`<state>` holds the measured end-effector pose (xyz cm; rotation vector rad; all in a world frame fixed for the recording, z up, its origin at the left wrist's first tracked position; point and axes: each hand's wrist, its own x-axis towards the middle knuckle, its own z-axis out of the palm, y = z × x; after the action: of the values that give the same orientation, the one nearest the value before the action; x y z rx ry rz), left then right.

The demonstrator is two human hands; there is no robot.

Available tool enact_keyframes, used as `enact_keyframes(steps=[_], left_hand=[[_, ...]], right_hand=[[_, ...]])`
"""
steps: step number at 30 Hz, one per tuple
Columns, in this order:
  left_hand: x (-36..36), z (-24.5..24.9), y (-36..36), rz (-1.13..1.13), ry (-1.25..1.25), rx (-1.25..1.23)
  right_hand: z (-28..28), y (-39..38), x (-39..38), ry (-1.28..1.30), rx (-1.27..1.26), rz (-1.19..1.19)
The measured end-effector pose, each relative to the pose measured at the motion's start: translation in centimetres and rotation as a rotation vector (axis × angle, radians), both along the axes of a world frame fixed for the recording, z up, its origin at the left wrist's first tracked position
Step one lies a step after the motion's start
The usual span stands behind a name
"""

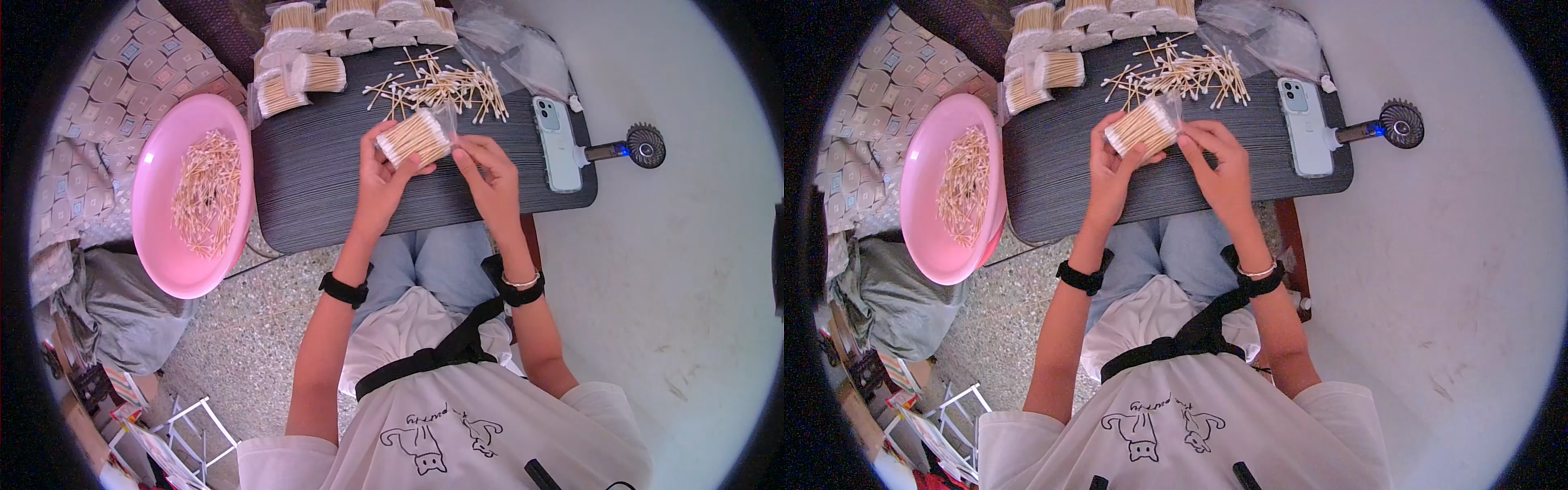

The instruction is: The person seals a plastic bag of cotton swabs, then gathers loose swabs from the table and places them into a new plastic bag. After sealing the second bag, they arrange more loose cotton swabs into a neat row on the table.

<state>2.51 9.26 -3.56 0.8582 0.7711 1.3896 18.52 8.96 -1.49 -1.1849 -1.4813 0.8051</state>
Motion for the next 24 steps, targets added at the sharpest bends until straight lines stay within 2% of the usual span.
enact_keyframes(steps=[11, 14, 17, 18, 21, 24], left_hand=[[0.1, -0.1, 0.0, 0.037, -0.004, -0.019], [0.0, 0.0, 0.0, 0.035, -0.009, -0.003], [0.2, 0.1, -0.2, 0.062, 0.033, 0.051], [0.2, 0.0, -0.2, 0.074, 0.055, 0.059], [0.5, -0.5, -0.2, 0.111, 0.124, 0.097], [0.3, -0.6, -0.5, 0.183, 0.178, 0.076]], right_hand=[[0.0, -0.9, -1.3, 0.05, -0.065, 0.031], [-0.1, -0.3, -0.3, -0.108, 0.062, -0.015], [0.1, 0.6, 0.9, -0.302, 0.073, -0.213], [-0.3, 0.9, 1.3, -0.498, 0.125, -0.243], [-1.4, 1.5, 1.6, -0.77, 0.18, -0.281], [-2.2, 2.5, 1.5, -0.843, 0.183, -0.284]])
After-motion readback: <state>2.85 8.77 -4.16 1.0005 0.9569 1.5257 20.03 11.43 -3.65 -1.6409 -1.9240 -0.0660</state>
